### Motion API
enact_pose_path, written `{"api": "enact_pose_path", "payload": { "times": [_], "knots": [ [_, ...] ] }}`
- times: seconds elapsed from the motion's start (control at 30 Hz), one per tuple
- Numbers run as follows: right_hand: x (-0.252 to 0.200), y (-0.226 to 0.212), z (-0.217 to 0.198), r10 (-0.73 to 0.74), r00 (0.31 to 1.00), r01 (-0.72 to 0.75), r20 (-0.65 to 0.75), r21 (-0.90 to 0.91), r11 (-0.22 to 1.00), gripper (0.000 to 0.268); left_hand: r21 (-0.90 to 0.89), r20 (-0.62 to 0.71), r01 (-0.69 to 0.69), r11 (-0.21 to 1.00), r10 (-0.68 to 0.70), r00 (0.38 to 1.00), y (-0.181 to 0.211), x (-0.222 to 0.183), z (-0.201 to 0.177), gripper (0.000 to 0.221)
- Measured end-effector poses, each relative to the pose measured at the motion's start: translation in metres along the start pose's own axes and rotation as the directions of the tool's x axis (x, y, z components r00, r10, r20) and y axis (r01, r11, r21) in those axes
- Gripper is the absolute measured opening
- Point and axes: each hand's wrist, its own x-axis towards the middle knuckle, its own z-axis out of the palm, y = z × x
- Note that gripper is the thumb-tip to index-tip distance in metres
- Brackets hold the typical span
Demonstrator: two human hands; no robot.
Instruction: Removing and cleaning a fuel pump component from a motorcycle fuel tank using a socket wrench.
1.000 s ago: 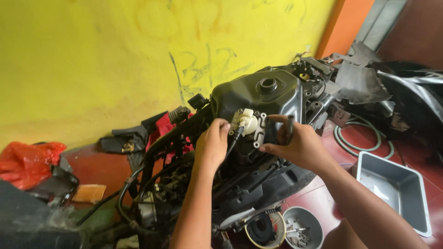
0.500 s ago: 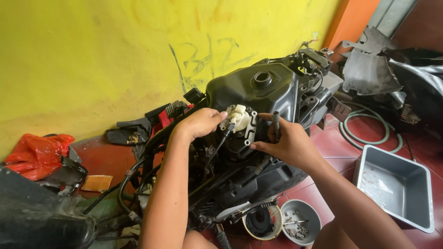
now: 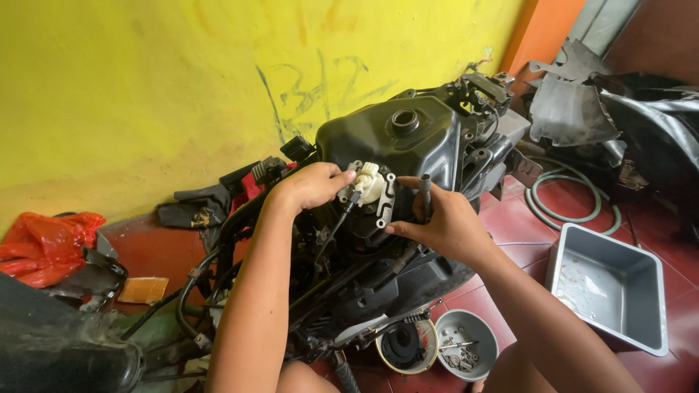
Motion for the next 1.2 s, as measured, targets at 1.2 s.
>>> {"api": "enact_pose_path", "payload": {
  "times": [1.2],
  "knots": [
    [-0.009, 0.012, 0.017, 0.023, 0.996, -0.019, -0.081, 0.051, 0.999, 0.082, -0.574, -0.417, -0.46, 0.678, 0.242, 0.876, -0.008, -0.035, 0.018, 0.034]
  ]
}}
